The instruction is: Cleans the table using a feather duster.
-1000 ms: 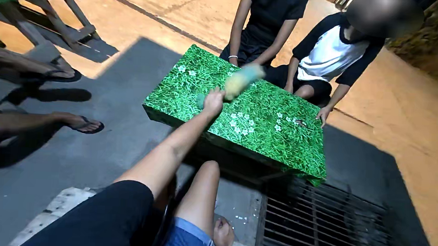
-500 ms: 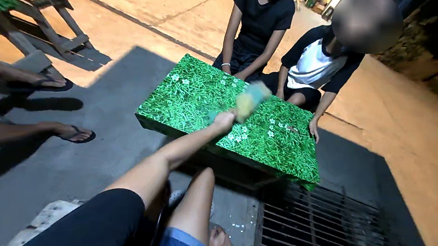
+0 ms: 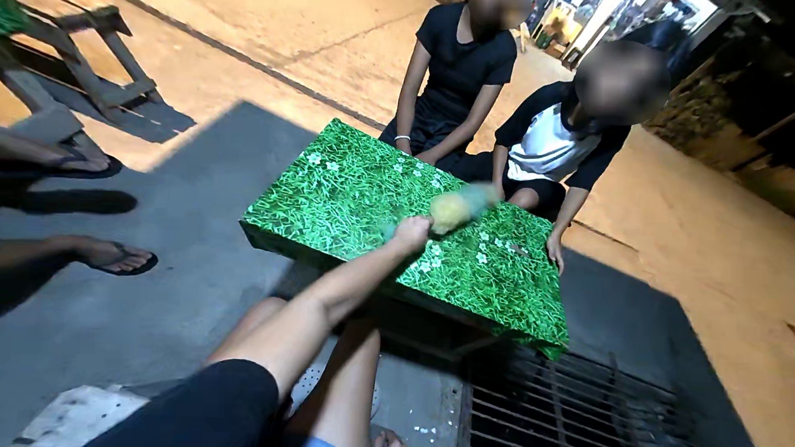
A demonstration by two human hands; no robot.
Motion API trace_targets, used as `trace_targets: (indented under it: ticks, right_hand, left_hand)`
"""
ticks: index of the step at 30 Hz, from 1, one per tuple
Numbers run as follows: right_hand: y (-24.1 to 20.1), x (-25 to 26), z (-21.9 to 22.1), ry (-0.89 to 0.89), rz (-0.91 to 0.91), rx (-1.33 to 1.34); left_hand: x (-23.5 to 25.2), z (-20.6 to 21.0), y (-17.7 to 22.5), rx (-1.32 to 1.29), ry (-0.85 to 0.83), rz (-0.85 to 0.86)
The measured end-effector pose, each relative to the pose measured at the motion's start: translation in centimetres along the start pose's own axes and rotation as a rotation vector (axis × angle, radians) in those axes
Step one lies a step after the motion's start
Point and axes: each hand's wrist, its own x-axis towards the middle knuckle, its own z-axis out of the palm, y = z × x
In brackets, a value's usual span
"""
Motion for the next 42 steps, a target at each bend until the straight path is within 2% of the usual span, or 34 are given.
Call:
trace_targets:
  ticks: [1, 2, 7, 9, 10, 11, 12, 13, 15, 17, 18, 19, 22, 24, 27, 29, 31, 33, 35, 37, 40, 42]
  right_hand:
    - [-0.6, 0.0, -3.8, -0.322, 0.071, 0.186]
    - [-0.7, 0.0, -5.4, -0.421, 0.13, 0.302]
    - [-0.7, -0.2, -5.5, -0.464, 0.213, 0.336]
    - [0.1, 1.6, -1.5, -0.51, 0.259, 0.266]
    - [1.3, 2.8, 3.3, -0.426, 0.239, 0.235]
    - [3.4, 4.5, 10.3, -0.183, 0.16, 0.213]
    - [5.0, 6.6, 15.5, -0.083, 0.116, 0.221]
    - [5.6, 8.0, 18.1, -0.097, 0.1, 0.234]
    - [5.6, 8.8, 17.7, -0.178, 0.119, 0.28]
    - [5.4, 8.2, 15.7, -0.243, 0.167, 0.307]
    - [5.0, 7.8, 14.3, -0.312, 0.185, 0.308]
    - [4.7, 7.7, 13.5, -0.372, 0.187, 0.296]
    - [5.9, 9.1, 18.2, -0.202, 0.121, 0.254]
    - [6.1, 9.7, 18.7, -0.269, 0.135, 0.198]
    - [6.0, 9.7, 18.6, -0.26, 0.133, 0.175]
    - [6.1, 9.6, 18.9, -0.228, 0.112, 0.174]
    - [6.0, 9.7, 18.9, -0.23, 0.102, 0.165]
    - [5.9, 9.5, 18.9, -0.236, 0.105, 0.16]
    - [5.9, 9.7, 18.8, -0.239, 0.111, 0.165]
    - [5.8, 9.8, 18.9, -0.234, 0.113, 0.163]
    - [5.9, 9.5, 19.0, -0.207, 0.109, 0.16]
    - [5.6, 9.5, 18.8, -0.206, 0.11, 0.157]
  left_hand:
    - [1.4, 1.1, 0.7, -0.028, -0.129, -0.092]
    - [2.1, 1.8, 1.9, -0.023, -0.211, -0.099]
    - [1.4, 3.3, 7.5, -0.063, -0.306, -0.07]
    - [0.3, 3.8, 9.4, -0.088, -0.395, 0.106]
    - [-0.2, 4.0, 10.0, -0.09, -0.417, 0.189]
    - [-0.6, 4.5, 10.1, -0.081, -0.405, 0.22]
    - [-1.1, 5.0, 9.9, -0.08, -0.375, 0.202]
    - [-1.7, 5.2, 9.4, -0.08, -0.346, 0.169]
    - [-3.0, 4.5, 9.1, -0.074, -0.372, 0.188]
    - [-4.6, 2.8, 9.3, -0.075, -0.446, 0.266]
    - [-5.7, 1.8, 8.5, -0.067, -0.453, 0.248]
    - [-6.6, 0.8, 7.0, -0.052, -0.432, 0.188]
    - [-9.0, -2.0, 0.4, -0.027, -0.26, -0.115]
    - [-11.3, -5.4, -3.9, -0.005, -0.146, -0.356]
    - [-16.2, -10.7, -9.6, 0.062, 0.071, -0.769]
    - [-19.6, -12.7, -11.9, 0.093, 0.204, -0.952]
    - [-21.7, -13.4, -11.5, 0.087, 0.276, -1.022]
    - [-22.4, -12.5, -9.1, 0.042, 0.285, -1.021]
    - [-22.1, -10.8, -5.8, -0.013, 0.221, -0.946]
    - [-21.7, -8.0, -1.4, -0.097, 0.017, -0.787]
    - [-20.9, -3.6, 4.3, -0.18, -0.34, -0.456]
    - [-20.1, -3.1, 5.7, -0.206, -0.388, -0.323]
